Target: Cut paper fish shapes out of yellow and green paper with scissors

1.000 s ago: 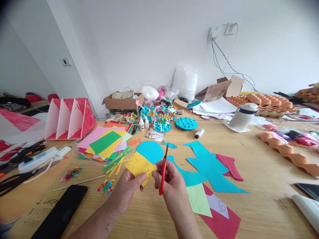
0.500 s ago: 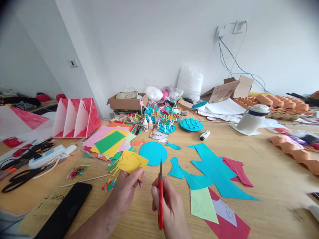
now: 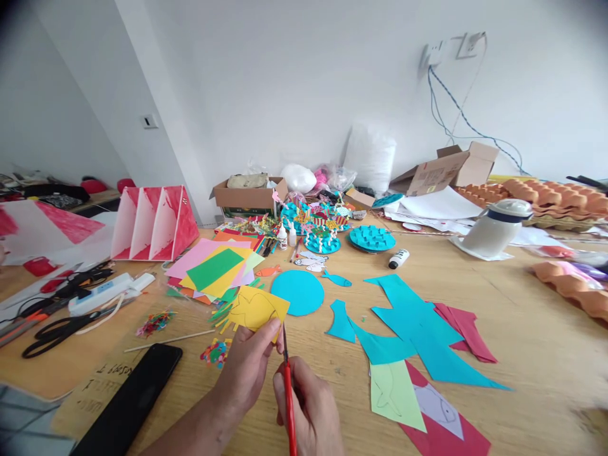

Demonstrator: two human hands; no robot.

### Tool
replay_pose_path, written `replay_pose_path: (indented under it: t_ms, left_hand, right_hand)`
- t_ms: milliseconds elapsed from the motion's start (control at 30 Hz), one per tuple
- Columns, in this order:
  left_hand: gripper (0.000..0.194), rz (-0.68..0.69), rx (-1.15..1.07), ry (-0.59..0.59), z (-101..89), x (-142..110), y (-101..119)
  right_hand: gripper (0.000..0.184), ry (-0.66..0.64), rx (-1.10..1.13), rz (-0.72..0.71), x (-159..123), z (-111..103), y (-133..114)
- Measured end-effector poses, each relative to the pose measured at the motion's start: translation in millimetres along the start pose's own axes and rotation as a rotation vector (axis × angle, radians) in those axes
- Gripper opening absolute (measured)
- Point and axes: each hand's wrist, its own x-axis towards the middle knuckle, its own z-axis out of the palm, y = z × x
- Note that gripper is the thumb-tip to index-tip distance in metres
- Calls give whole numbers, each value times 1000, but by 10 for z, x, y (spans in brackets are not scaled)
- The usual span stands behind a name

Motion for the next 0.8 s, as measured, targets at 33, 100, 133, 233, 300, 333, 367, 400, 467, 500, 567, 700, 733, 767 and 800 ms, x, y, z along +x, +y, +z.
replay_pose_path:
  t_ms: [33, 100, 133, 233, 300, 333, 367, 400, 467, 500, 567, 700, 733, 767, 800]
  left_hand:
    - [26, 1, -6, 8, 2, -4, 0]
    - [25, 10, -6, 18, 0, -9, -14]
    - [23, 12, -4, 24, -3, -10, -26]
    - [13, 14, -18, 62, -5, -13, -63]
    - [13, 11, -37, 79, 4, -18, -69]
    - [16, 10, -38, 78, 11, -21, -65]
    - [19, 8, -33, 75, 17, -24, -57]
    - [22, 2, -23, 72, 22, -26, -48]
    - [24, -9, 4, 82, 24, -27, -32]
    - [22, -9, 16, 89, 21, -26, -30]
    - [17, 6, 38, 101, 12, -21, -37]
    - [11, 4, 128, 39, 7, -3, -79]
    - [10, -10, 149, 4, 10, 0, -87]
    - [11, -22, 163, -36, 13, 1, -91]
    - [13, -26, 168, -75, 15, -1, -90]
  right_hand:
    - [38, 3, -9, -3, -2, 0, 4]
    - [40, 16, -22, -1, -7, 4, 16]
    - [40, 15, -25, 2, -10, 7, 22]
    - [41, -8, -18, 3, -10, 13, 39]
    - [42, -13, -9, -6, -8, 14, 56]
    - [41, -12, -1, -11, -7, 15, 69]
    - [41, -13, 12, -13, -7, 16, 84]
    - [41, -7, 30, -11, -6, 17, 99]
    - [40, 42, 86, -3, 1, 10, 123]
    - [39, 91, 124, 3, 12, 0, 125]
    - [34, 220, 198, 19, 53, -38, 99]
    - [26, 386, 318, -35, 198, -169, -59]
    - [27, 396, 348, -61, 236, -204, -102]
    - [27, 400, 366, -73, 270, -235, -138]
    - [28, 391, 374, -76, 298, -262, -167]
